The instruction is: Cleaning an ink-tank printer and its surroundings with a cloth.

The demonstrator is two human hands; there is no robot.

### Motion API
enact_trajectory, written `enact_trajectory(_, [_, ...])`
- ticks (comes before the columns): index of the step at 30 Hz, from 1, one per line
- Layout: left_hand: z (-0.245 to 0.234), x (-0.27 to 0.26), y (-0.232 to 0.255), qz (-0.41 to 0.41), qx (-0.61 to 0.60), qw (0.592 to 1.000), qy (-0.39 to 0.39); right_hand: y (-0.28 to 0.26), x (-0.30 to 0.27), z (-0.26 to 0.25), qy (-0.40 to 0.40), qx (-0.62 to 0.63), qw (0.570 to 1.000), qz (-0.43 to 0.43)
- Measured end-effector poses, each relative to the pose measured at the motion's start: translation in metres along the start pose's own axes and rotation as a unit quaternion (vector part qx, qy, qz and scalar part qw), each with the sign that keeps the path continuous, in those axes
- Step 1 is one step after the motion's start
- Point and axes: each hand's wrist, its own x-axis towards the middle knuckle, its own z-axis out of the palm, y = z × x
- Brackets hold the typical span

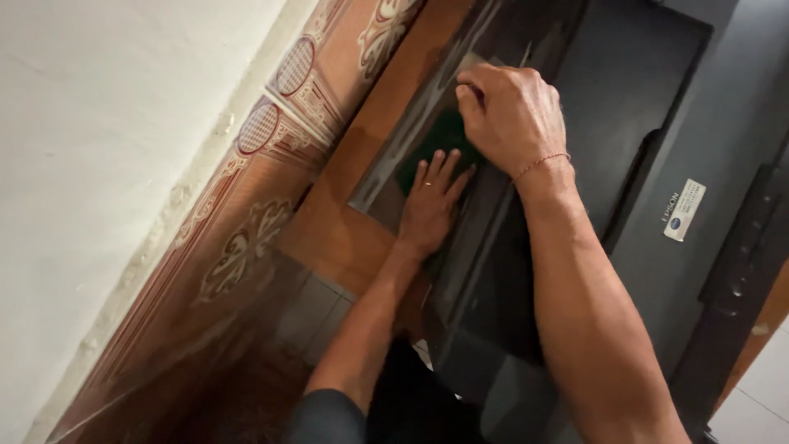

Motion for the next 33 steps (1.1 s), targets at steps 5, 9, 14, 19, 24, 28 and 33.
enact_trajectory(5, [0.014, -0.060, -0.007, -0.003, -0.001, 1.000, 0.006, 0.002, 0.000, 0.000, 0.004, -0.012, 1.000, -0.019])
enact_trajectory(9, [-0.009, -0.089, -0.008, 0.028, -0.008, 0.999, -0.032, 0.006, 0.001, 0.005, 0.001, -0.039, 0.999, -0.024])
enact_trajectory(14, [-0.003, -0.032, -0.004, -0.001, -0.029, 1.000, 0.009, -0.003, -0.001, 0.005, 0.006, -0.049, 0.999, -0.016])
enact_trajectory(19, [0.004, -0.064, 0.001, -0.013, -0.004, 1.000, 0.016, 0.003, -0.014, 0.003, 0.059, 0.027, 0.997, -0.045])
enact_trajectory(24, [-0.017, -0.107, 0.016, -0.005, 0.021, 0.999, -0.037, -0.014, -0.065, -0.011, 0.123, 0.085, 0.986, -0.068])
enact_trajectory(28, [-0.011, -0.111, 0.013, -0.005, 0.008, 1.000, -0.018, -0.055, -0.125, -0.005, 0.087, 0.017, 0.993, -0.080])
enact_trajectory(33, [-0.006, -0.150, 0.010, 0.023, -0.009, 0.999, 0.020, -0.068, -0.130, 0.010, 0.034, -0.096, 0.994, -0.032])
